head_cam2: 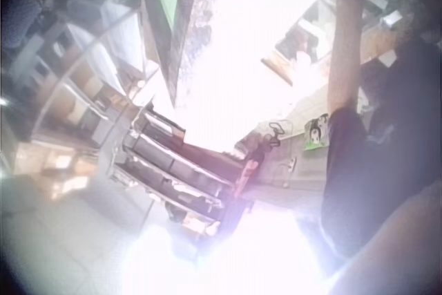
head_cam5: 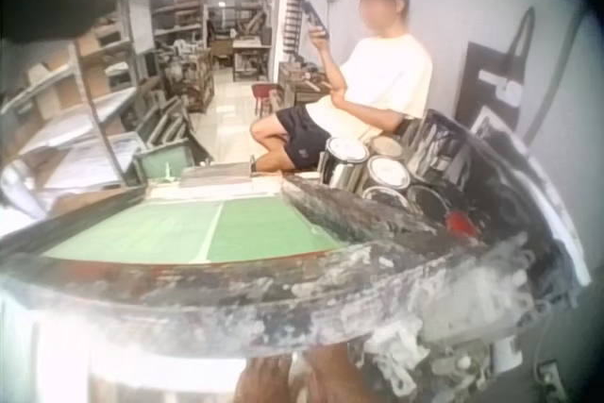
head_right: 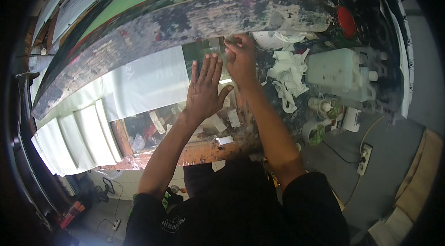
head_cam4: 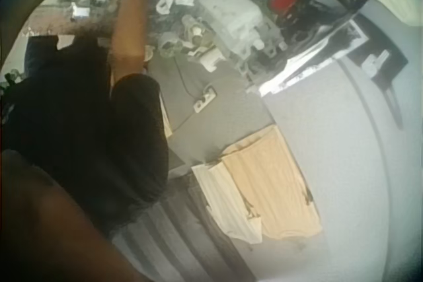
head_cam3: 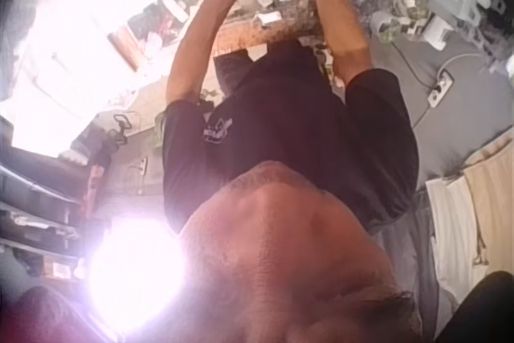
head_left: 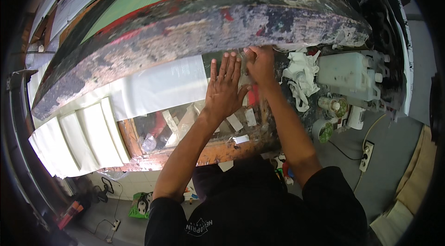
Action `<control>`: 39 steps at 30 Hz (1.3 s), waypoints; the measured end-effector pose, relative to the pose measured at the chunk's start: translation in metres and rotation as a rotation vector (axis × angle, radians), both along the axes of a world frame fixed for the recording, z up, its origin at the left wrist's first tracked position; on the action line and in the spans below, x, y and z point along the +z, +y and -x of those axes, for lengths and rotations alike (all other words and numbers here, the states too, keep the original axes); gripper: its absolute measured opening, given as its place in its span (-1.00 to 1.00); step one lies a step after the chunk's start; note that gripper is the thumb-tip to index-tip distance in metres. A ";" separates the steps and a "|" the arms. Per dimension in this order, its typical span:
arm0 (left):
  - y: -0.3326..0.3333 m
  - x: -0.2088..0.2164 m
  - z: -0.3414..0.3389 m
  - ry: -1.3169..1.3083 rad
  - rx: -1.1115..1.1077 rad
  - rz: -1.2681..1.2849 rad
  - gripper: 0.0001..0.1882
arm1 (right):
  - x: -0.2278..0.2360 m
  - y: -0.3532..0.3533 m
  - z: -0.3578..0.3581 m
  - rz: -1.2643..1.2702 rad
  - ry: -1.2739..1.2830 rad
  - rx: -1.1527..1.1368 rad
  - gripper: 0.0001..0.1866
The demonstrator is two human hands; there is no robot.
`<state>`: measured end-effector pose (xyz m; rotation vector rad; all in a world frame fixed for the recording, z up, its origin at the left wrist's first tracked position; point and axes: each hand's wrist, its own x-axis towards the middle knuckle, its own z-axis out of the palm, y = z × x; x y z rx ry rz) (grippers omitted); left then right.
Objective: The person places a translucent sheet onto a wooden screen printing frame, smooths it, and then uses a squeegee to press it down. They repeat this process with additional sheets, aligning and securing them on the frame.
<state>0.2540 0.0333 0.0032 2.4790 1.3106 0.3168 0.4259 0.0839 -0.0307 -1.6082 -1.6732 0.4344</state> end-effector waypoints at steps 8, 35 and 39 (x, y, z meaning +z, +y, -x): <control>-0.001 -0.007 0.008 0.060 -0.030 -0.009 -0.14 | 0.021 0.031 0.018 0.073 -0.225 0.019 -0.81; 0.005 0.011 0.000 0.293 -0.067 -0.009 -0.01 | 0.081 0.048 0.011 0.694 -0.156 0.193 -0.54; 0.002 -0.001 -0.003 0.193 -0.051 -0.033 0.00 | 0.063 0.049 0.004 0.724 -0.068 0.005 -0.34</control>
